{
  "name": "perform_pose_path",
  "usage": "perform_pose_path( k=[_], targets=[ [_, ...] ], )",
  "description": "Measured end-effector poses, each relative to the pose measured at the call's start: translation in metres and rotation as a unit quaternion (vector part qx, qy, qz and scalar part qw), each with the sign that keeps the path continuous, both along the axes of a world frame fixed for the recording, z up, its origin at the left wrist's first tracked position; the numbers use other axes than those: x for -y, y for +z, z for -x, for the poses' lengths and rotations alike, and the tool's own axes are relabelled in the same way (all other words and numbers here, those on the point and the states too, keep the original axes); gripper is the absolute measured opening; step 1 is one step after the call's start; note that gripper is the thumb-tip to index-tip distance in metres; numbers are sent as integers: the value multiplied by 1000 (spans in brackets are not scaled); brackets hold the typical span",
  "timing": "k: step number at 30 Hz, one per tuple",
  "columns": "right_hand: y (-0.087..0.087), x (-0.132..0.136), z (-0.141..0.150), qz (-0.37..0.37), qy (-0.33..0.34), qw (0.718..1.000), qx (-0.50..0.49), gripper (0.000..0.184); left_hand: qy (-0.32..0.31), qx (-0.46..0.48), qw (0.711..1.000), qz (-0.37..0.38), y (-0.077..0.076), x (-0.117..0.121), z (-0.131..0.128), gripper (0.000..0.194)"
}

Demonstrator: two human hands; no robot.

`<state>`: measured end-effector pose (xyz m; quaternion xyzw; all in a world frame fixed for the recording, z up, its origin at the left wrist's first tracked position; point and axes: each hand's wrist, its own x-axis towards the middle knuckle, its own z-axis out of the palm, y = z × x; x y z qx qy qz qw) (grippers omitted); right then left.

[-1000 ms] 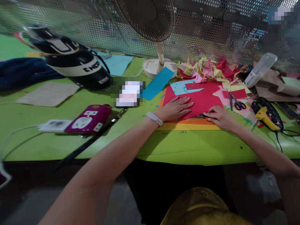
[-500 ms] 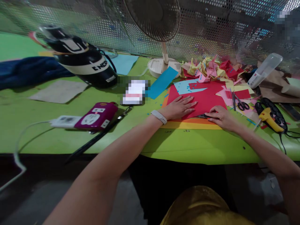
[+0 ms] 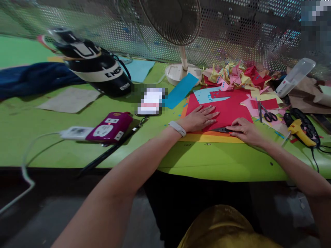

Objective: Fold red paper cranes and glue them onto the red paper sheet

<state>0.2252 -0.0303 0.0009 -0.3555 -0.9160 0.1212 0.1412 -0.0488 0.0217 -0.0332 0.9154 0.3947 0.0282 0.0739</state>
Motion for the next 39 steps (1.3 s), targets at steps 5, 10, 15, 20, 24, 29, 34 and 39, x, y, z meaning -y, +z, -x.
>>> perform_pose_path(
  k=[5, 10, 15, 20, 24, 29, 34, 39],
  targets=[
    [0, 1, 5, -4, 2, 1000, 8, 30, -2, 14, 1000, -7, -1, 0, 1, 59],
    [0, 3, 10, 2, 7, 1000, 0, 30, -3, 10, 1000, -4, -2, -2, 0, 59],
    [-1, 2, 17, -3, 16, 1000, 4, 31, -3, 6, 1000, -4, 0, -1, 0, 58],
    [-2, 0, 22, 2, 32, 999, 2, 31, -6, 8, 1000, -3, 0, -1, 0, 58],
    [-2, 10, 26, 25, 57, 998, 2, 28, -7, 3, 1000, -8, 0, -1, 0, 58],
    [0, 25, 21, 37, 70, 997, -13, 29, -6, -1, 1000, -6, 1, -1, 0, 58],
    [5, -5, -31, -59, -95, 990, -88, 33, -27, 4, 999, -22, 3, 0, 1, 58],
    [-2, -49, -88, -139, -292, 946, -35, 29, -40, 19, 999, -27, 2, -2, 1, 58]
  ],
)
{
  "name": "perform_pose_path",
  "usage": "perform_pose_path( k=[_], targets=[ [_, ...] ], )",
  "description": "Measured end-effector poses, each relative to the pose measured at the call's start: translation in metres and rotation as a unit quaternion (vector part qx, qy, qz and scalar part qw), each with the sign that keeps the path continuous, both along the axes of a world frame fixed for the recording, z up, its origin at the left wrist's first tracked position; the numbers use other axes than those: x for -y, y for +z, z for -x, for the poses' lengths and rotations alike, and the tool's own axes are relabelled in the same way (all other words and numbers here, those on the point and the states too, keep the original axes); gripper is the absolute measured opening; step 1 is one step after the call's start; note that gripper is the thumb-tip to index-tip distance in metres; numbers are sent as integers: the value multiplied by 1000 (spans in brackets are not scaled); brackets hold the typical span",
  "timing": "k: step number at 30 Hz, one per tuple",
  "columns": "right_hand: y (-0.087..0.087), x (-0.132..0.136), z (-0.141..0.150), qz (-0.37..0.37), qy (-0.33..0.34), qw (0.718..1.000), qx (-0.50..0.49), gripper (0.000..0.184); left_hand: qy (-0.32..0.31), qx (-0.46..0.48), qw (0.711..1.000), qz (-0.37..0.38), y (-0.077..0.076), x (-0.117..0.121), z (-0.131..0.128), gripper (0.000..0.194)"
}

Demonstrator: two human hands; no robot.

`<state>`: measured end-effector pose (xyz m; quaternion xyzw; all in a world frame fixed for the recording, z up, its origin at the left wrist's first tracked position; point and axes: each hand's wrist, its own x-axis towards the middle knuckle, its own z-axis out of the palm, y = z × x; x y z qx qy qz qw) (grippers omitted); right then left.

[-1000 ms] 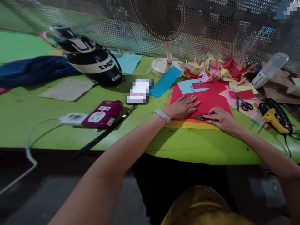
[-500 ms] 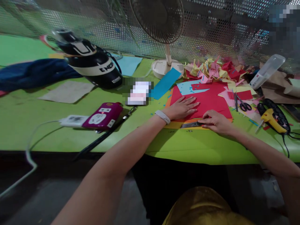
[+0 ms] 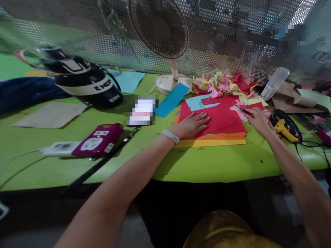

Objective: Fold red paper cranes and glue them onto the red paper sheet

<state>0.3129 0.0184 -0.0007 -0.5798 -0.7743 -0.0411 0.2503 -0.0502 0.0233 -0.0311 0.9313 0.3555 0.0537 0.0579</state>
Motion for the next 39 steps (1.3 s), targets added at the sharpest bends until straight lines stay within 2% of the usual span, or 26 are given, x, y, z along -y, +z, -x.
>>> perform_pose_path(
  k=[3, 6, 10, 15, 25, 27, 30, 32, 35, 37, 39],
  targets=[
    [-2, -5, -2, -8, -56, 997, 48, 25, 7, -4, 1000, 1, -1, -1, 0, 58],
    [1, 0, 20, -11, -56, 995, 79, 22, 8, -1, 1000, 0, -2, -2, -1, 56],
    [5, 2, 59, 89, -88, 989, 80, 28, 5, 15, 1000, 4, -3, -1, 0, 56],
    [-1, -4, 73, 139, -89, 986, 5, 24, 10, 39, 999, 15, -5, -1, 1, 56],
    [-6, -4, 72, 101, -59, 977, -177, 21, 5, 84, 996, 38, -7, -1, 6, 58],
    [-6, -3, 73, 106, -28, 966, -235, 19, 1, 87, 995, 45, -7, -2, 8, 58],
    [-2, 1, 73, 117, 54, 947, -296, 35, 0, 97, 994, 44, -5, -3, 12, 59],
    [1, 4, 73, 121, 86, 944, -295, 29, 5, 110, 993, 40, 1, 0, 12, 59],
    [6, 12, 79, 141, 70, 934, -320, 17, 10, 122, 992, 43, 15, 13, 7, 64],
    [10, 18, 85, 190, 63, 900, -388, 21, 11, 123, 991, 44, 24, 24, 1, 77],
    [13, 25, 91, 250, 83, 849, -458, 29, -2, 124, 992, 30, 28, 32, -6, 85]
  ],
)
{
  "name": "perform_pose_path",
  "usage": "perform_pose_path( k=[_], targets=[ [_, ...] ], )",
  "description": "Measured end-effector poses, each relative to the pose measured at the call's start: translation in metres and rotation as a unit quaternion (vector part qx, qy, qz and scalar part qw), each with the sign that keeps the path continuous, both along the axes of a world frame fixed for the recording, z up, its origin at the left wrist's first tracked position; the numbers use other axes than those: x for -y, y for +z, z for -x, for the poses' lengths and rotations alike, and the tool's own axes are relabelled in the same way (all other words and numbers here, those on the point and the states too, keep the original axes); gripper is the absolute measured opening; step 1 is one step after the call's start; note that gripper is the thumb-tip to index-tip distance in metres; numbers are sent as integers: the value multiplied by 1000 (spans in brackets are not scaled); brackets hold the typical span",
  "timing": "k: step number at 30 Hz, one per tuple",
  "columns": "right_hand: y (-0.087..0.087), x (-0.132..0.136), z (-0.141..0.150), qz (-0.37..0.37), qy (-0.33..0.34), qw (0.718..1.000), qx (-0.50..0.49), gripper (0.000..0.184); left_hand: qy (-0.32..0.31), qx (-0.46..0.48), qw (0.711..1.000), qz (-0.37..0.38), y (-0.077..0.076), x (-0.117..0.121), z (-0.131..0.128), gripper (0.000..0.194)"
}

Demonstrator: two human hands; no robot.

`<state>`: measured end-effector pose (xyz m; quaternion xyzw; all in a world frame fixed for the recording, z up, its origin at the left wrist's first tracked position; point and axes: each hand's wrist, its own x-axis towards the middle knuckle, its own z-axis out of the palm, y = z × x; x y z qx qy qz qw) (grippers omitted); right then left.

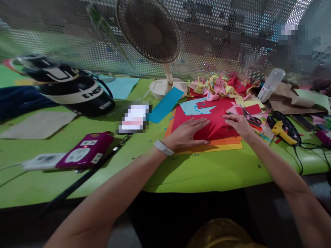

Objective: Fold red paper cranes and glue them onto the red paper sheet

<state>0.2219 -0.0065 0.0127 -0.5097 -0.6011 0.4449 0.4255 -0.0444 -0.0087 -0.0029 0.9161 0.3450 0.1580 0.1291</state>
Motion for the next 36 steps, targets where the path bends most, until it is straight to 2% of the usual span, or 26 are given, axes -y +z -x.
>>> perform_pose_path(
  k=[2, 5, 8, 11, 15, 18, 20, 22, 24, 25, 26, 28, 29, 31, 33, 36],
  targets=[
    [3, 6, 4, 28, 41, 997, -51, 35, -3, 14, 1000, -24, -2, 3, -5, 76],
    [5, 10, 4, 14, 103, 994, -33, 39, -8, 49, 998, -44, -14, -1, -5, 47],
    [2, 9, -2, -66, 122, 987, 77, 36, -15, 78, 996, -35, -24, -6, -2, 41],
    [-3, 4, -10, -177, 88, 961, 191, 21, -19, 96, 995, -35, -27, -7, -3, 42],
    [-6, -3, -15, -258, 49, 939, 222, 8, -2, 136, 990, -28, -15, 2, -9, 36],
    [-8, -7, -14, -234, 28, 951, 200, 14, 39, 194, 978, -60, 2, 16, -12, 34],
    [-9, -8, -13, -202, -10, 962, 181, 19, 71, 223, 969, -83, 11, 26, -14, 29],
    [-8, -7, -11, -194, -50, 967, 156, 24, 47, 237, 970, -29, 15, 34, -16, 25],
    [-6, -5, -9, -214, -58, 967, 129, 24, 17, 269, 957, 108, 14, 36, -20, 38],
    [-5, -3, -7, -231, -50, 964, 120, 23, 16, 301, 933, 194, 11, 34, -22, 46],
    [-4, 0, -6, -253, -32, 960, 115, 22, 20, 349, 894, 282, 9, 31, -24, 54],
    [-1, 5, -3, -286, 29, 950, 122, 17, 32, 449, 781, 433, 3, 22, -25, 75],
    [0, 7, -1, -289, 66, 946, 130, 15, 54, 488, 728, 478, 1, 17, -24, 79],
    [0, 11, 1, -279, 144, 938, 147, 14, 104, 564, 652, 497, -3, 9, -22, 74],
    [-1, 13, 4, -272, 199, 927, 163, 13, 142, 604, 611, 491, -7, 2, -19, 57],
    [-2, 14, 5, -310, 191, 913, 185, 10, 200, 612, 596, 479, -15, -6, -15, 36]
  ],
)
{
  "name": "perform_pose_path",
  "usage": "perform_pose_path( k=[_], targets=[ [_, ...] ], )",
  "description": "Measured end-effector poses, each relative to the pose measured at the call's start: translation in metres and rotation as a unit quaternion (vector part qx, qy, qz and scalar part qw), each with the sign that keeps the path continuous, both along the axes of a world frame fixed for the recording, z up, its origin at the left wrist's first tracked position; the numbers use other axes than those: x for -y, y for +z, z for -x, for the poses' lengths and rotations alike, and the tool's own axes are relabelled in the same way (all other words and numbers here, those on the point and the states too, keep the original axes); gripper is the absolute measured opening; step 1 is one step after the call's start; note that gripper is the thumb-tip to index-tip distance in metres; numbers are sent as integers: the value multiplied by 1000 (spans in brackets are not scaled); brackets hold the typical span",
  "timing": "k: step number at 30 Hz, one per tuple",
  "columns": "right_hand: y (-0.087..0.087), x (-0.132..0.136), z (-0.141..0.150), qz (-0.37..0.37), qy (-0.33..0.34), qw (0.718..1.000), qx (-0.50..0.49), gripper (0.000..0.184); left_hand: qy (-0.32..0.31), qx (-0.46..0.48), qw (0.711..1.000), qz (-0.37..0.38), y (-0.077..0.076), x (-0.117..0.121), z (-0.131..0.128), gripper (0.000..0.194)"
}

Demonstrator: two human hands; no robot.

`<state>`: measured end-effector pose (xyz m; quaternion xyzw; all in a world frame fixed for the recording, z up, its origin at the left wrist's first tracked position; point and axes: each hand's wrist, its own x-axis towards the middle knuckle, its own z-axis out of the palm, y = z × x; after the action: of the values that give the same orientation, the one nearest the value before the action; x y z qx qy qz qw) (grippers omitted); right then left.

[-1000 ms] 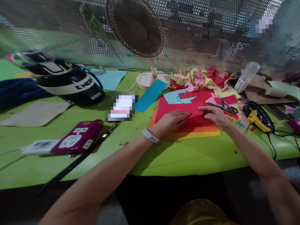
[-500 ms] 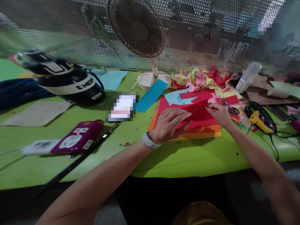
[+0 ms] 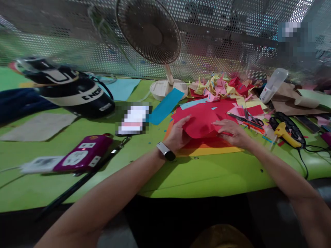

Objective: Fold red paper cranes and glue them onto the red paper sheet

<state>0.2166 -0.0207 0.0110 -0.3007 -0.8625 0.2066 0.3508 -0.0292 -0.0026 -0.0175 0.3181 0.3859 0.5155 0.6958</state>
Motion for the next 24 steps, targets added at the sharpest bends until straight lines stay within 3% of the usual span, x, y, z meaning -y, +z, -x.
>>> perform_pose_path(
  k=[3, 6, 15, 21, 24],
  targets=[
    [2, 0, -1, -25, -70, 997, -18, 11, 24, -36, 999, -7, -6, -4, 5, 33],
    [1, -3, -3, 11, -120, 992, -44, 11, 23, -44, 998, -30, -7, -3, 8, 29],
    [-4, -6, 0, 102, -151, 981, -70, 29, -3, -104, 992, -79, -12, -3, 10, 37],
    [-4, -4, 4, 68, -189, 977, -72, 29, -2, -24, 992, -124, 1, 14, -3, 54],
    [-6, -3, 4, 52, -201, 975, -76, 26, -16, -25, 991, -130, 7, 24, -10, 52]
  ],
)
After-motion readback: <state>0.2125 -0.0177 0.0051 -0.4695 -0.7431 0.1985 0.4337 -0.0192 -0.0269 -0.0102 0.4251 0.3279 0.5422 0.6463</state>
